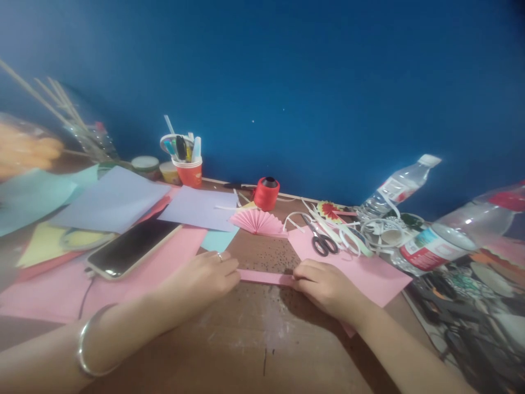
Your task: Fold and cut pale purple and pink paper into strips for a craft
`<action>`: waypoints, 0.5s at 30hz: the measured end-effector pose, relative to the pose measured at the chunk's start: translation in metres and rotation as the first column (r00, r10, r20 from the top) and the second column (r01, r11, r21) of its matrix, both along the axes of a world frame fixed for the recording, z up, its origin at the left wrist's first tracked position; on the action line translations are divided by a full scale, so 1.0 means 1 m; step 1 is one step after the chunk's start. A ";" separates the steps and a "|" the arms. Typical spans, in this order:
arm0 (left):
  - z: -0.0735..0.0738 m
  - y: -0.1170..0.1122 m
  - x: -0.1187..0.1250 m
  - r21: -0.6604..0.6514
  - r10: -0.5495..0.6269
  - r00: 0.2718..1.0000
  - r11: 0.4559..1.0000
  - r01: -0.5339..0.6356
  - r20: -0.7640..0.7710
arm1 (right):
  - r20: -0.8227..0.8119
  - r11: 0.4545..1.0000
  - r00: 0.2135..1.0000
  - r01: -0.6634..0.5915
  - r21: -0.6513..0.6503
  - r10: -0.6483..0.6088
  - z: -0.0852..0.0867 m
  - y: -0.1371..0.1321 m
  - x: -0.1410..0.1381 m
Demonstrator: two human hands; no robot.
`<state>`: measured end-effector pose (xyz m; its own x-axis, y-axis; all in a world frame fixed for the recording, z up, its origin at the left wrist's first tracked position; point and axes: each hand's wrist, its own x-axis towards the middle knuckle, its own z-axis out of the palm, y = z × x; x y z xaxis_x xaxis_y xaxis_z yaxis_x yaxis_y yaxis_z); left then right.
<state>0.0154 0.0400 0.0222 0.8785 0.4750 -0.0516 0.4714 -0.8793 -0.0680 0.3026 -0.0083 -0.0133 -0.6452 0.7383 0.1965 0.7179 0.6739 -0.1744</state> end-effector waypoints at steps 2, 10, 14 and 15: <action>0.000 -0.001 0.000 -0.007 0.003 1.000 1.000 -0.003 -0.010 | -0.011 0.999 1.000 0.025 -0.019 -0.025 0.000 0.000 0.000; 0.003 -0.002 0.003 0.014 0.003 0.998 1.000 -0.002 -0.067 | -0.005 0.999 0.999 0.039 -0.037 -0.039 -0.002 0.000 -0.001; 0.006 -0.002 0.002 -0.034 0.049 0.996 0.998 -0.052 -0.075 | -0.013 0.998 0.999 0.033 -0.050 -0.033 -0.002 0.001 0.001; 0.006 -0.002 0.002 -0.045 0.059 0.995 0.997 -0.062 -0.075 | -0.014 0.998 0.999 0.029 -0.055 -0.030 -0.002 0.001 0.001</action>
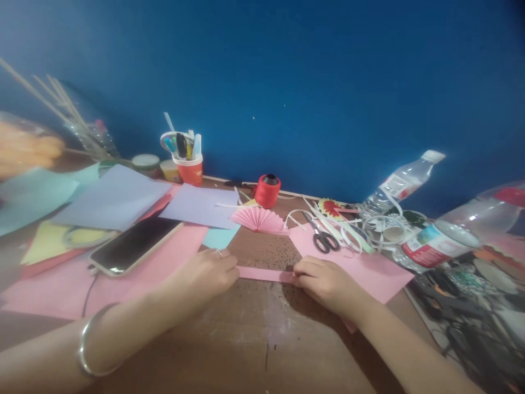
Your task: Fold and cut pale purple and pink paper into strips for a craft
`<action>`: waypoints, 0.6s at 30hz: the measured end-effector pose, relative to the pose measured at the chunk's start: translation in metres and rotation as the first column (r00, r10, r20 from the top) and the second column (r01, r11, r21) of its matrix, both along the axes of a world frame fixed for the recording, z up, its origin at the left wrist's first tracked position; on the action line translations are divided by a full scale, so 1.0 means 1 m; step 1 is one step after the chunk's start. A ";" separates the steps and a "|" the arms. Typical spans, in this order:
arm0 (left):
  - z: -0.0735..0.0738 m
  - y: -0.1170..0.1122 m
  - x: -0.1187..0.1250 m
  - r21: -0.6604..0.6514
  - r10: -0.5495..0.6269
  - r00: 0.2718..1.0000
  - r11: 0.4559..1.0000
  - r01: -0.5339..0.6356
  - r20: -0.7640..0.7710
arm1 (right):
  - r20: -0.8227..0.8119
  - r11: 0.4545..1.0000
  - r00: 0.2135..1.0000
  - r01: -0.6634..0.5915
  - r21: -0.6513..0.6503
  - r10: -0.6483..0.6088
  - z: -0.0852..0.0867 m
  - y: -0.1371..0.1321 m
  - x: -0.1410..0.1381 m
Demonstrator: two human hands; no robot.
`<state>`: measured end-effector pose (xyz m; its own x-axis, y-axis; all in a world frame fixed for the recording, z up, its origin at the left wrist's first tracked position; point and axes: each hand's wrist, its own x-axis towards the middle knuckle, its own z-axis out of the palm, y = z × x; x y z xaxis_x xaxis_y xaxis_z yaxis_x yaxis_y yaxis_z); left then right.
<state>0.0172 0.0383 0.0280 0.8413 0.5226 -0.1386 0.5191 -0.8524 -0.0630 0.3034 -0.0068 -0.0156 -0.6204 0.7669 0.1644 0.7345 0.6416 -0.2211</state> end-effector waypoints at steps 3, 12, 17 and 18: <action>-0.001 0.001 -0.001 -0.014 0.016 1.000 1.000 -0.016 -0.002 | 0.017 1.000 1.000 -0.015 -0.004 0.015 0.001 0.001 0.000; -0.006 0.002 -0.002 0.000 0.025 1.000 1.000 -0.025 -0.011 | 0.037 1.000 0.999 0.018 -0.023 -0.017 0.006 0.001 -0.005; -0.009 -0.004 -0.001 0.034 0.029 0.996 0.999 -0.032 0.081 | 0.050 0.999 0.999 -0.019 0.027 0.018 0.003 0.001 -0.004; -0.010 -0.004 -0.002 0.034 0.024 0.990 0.999 -0.029 0.138 | 0.044 0.999 0.999 -0.033 0.032 0.031 0.003 0.001 -0.004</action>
